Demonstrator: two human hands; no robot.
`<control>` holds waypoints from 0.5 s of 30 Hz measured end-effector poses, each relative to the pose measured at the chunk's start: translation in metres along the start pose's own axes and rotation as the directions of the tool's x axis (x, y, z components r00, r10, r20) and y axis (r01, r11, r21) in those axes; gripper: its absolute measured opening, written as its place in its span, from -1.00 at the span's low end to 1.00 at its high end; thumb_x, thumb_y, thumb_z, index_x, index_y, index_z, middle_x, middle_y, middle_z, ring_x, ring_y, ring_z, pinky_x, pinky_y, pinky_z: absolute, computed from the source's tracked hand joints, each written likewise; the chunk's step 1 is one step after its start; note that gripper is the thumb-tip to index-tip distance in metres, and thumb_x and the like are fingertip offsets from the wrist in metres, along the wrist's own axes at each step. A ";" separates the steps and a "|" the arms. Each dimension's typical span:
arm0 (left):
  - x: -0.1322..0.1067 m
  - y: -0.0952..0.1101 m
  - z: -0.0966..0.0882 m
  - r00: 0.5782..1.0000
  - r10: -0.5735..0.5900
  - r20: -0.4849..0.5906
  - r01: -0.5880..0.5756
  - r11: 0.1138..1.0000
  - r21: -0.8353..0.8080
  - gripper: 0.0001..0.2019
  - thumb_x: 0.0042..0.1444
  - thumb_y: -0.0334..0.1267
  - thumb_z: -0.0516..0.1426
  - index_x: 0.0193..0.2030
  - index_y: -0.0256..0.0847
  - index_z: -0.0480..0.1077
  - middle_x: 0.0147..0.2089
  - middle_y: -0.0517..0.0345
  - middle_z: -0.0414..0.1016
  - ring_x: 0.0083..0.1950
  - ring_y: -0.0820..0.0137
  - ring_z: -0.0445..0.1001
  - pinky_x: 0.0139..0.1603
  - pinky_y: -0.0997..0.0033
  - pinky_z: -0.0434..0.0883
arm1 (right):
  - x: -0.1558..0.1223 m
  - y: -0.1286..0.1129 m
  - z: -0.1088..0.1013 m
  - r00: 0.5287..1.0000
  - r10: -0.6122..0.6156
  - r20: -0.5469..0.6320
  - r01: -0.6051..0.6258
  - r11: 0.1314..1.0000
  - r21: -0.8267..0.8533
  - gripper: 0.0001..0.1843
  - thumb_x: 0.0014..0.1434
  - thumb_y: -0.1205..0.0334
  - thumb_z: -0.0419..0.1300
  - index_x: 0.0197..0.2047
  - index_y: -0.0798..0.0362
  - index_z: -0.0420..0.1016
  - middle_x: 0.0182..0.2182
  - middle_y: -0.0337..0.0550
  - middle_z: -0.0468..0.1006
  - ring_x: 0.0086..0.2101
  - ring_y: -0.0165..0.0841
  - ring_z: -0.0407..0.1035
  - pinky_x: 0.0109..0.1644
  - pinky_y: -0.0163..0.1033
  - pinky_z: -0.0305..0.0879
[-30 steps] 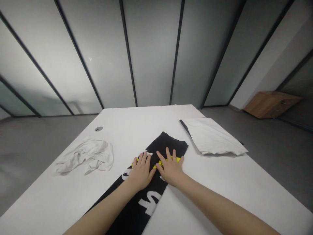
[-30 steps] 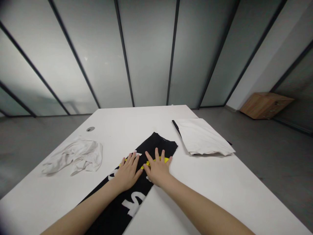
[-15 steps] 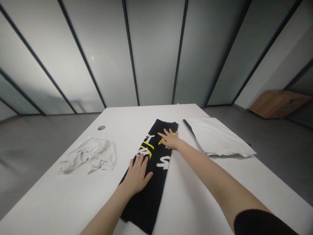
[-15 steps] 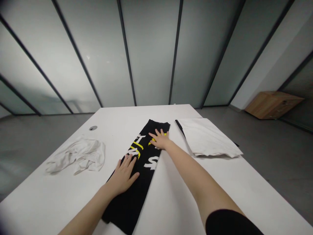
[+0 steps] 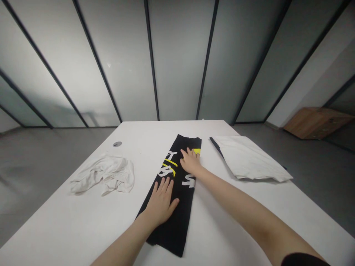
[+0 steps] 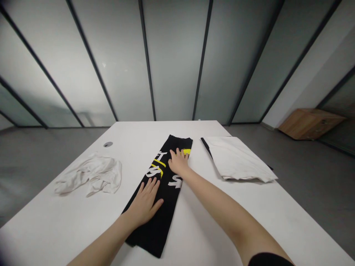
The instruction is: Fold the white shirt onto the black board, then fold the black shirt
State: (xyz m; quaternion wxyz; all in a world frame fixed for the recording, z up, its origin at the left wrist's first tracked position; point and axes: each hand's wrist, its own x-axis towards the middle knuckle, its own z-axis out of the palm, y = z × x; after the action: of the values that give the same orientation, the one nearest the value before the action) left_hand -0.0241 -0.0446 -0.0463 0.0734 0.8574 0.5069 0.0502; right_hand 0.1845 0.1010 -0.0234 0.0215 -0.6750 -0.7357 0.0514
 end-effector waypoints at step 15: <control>0.001 -0.034 -0.036 0.988 0.142 -0.059 -0.150 0.977 -0.153 -0.59 0.39 -0.23 0.12 0.33 -0.18 0.41 0.45 -0.15 0.40 0.52 0.08 0.29 0.51 -0.09 0.29 | 0.023 -0.027 0.021 0.997 -0.042 0.060 0.038 0.998 0.054 -0.13 0.45 -0.36 -0.20 0.64 -0.12 -0.10 0.61 0.12 -0.22 0.52 0.29 -0.32 0.48 0.42 -0.44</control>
State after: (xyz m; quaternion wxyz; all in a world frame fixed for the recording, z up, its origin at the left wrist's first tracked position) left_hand -0.0587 -0.0250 -0.0164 0.1247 0.8824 0.4386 0.1158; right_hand 0.1538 0.1209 -0.0426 0.0177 -0.6575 -0.7478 0.0908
